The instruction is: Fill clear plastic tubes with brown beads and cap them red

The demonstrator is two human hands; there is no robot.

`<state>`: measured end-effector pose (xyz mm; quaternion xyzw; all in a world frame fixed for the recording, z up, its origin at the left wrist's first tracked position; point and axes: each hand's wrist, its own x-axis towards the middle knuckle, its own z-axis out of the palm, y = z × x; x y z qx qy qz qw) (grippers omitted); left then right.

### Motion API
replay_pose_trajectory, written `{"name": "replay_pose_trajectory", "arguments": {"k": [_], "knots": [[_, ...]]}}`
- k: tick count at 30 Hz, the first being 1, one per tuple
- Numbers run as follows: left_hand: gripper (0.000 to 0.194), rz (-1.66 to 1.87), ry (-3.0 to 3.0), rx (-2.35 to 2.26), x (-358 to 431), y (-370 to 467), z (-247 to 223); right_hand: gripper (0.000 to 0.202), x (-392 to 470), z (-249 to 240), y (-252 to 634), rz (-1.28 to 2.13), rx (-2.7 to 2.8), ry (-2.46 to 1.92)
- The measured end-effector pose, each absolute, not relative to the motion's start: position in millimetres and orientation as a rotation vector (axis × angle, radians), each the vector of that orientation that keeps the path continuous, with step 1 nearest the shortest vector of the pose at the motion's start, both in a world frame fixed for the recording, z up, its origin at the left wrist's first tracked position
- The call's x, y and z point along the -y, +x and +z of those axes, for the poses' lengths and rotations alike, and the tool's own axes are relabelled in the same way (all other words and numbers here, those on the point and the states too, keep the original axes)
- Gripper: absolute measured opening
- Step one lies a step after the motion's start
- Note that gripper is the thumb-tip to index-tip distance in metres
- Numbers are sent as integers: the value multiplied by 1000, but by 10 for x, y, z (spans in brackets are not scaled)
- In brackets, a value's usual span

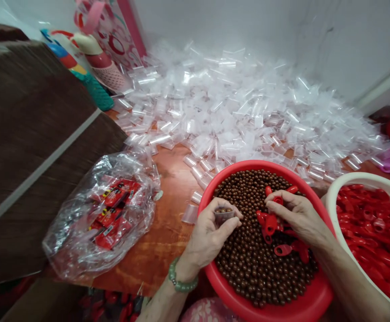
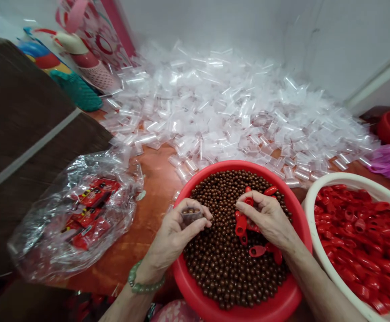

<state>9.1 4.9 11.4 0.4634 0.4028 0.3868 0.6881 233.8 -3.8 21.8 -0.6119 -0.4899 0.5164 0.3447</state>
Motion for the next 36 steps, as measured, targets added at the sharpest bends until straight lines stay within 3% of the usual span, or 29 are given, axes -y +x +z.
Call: {"name": "replay_pose_trajectory", "arguments": {"k": [10,14,17,21,25,28,36], "knots": [[26,744,1106,-964,127,263,191,38,-12,235,1924,1523,972,-1403],[26,798,1111,-1055,131,258,168,27,30,211,1899,1048,1334,-1507],[21,834,1121,-1054,90,222,160,27,65,259,1948,711,1796,-1339],[17,870,986,-989,31,167,153,40,106,397,2004,661,2315,-1177],[18,873,870,-901,17,145,130,45,105,469,2029,745,2400,-1134],[19,864,848,-874,21,135,108,41,79,434,2046,763,2259,-1072],[23,867,923,-928,4,127,87,12,141,265,1969,362,2173,-1228]]}}
